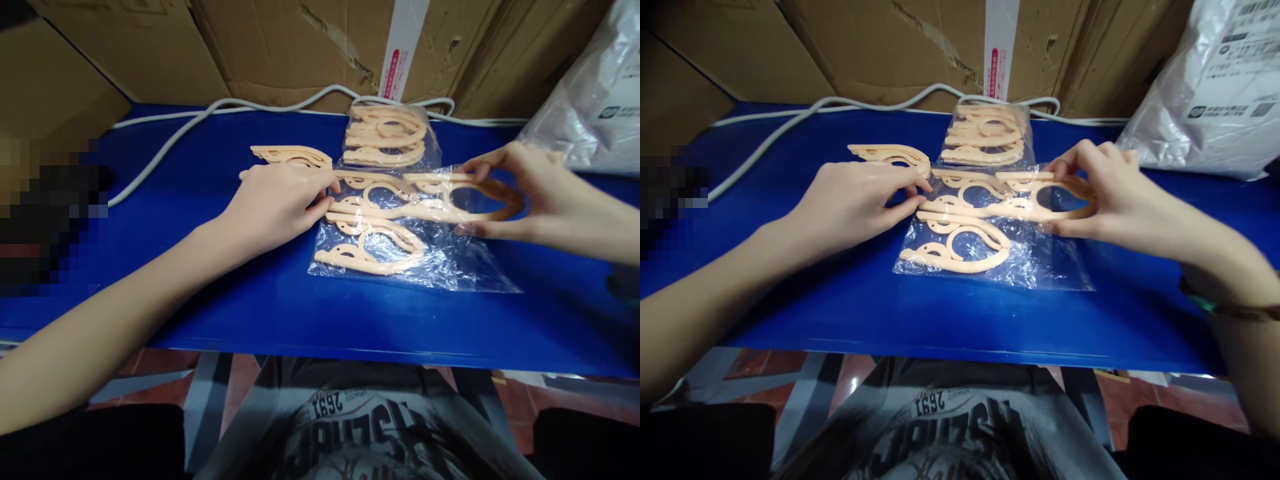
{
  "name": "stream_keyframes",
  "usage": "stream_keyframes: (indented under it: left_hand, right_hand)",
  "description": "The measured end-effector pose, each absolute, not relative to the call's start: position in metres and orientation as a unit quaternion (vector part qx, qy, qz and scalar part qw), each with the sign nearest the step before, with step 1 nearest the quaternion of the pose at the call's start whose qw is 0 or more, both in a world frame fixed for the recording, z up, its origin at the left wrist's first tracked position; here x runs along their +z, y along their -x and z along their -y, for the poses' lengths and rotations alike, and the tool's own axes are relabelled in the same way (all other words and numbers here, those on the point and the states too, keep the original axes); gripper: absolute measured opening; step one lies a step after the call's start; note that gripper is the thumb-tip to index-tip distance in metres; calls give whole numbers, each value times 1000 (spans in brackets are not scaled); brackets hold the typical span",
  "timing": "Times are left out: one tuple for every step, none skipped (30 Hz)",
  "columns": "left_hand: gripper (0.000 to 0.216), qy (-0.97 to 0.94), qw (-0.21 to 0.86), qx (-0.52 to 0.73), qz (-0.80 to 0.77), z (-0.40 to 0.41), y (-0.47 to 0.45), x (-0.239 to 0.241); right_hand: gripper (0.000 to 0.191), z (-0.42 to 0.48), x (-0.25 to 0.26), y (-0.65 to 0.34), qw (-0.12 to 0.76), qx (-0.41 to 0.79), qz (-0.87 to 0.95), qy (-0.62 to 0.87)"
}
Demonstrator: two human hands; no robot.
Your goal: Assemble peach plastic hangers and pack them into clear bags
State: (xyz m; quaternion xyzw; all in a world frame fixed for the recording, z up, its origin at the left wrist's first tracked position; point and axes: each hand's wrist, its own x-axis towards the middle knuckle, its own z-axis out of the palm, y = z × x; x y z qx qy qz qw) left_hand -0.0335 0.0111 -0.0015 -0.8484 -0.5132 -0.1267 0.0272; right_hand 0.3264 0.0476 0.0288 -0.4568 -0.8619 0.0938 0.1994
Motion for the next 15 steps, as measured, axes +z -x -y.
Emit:
stream_keyframes:
  left_hand:
    - [33,846,26,-122,518,-10,33,-1]
    - [32,845,26,-118,521,-9,32,-1]
    - [30,844,26,-114,523,-9,32,0]
    - [27,845,28,-112,523,-8,32,0]
    - [24,846,32,-110,521,-8,32,0]
    - [22,847,38,-110,519,-7,32,1]
    - [22,848,45,-109,517,-7,32,1]
    - [23,849,52,-108,515,-6,32,2]
    - [25,849,58,-106,514,-6,32,2]
    - [27,850,64,-101,513,-5,32,2]
    - [29,850,68,-95,513,-5,32,3]
    - [31,851,72,-87,514,-5,32,3]
    - [32,850,74,-79,515,-5,31,3]
    - [33,849,73,-72,518,-5,31,3]
    - [33,847,69,-68,523,-5,30,4]
  right_hand:
    - [87,-46,24,-323,176,101,868,454]
    - [87,-45,20,-319,155,108,873,450]
    - [86,-44,16,-317,141,114,876,447]
    - [86,-44,14,-315,137,115,877,446]
    - [86,-44,12,-316,132,116,878,446]
    - [86,-45,12,-318,126,114,879,446]
    - [86,-46,12,-321,116,112,881,445]
    - [86,-48,13,-325,102,110,883,444]
    - [86,-49,15,-330,88,109,886,442]
    - [86,-51,17,-334,79,106,888,440]
    - [86,-52,18,-337,77,104,888,442]
    - [87,-52,19,-337,81,104,885,446]
    - [88,-52,18,-335,92,107,881,451]
    - [89,-50,16,-331,110,114,875,457]
    - [88,-48,13,-325,132,126,869,461]
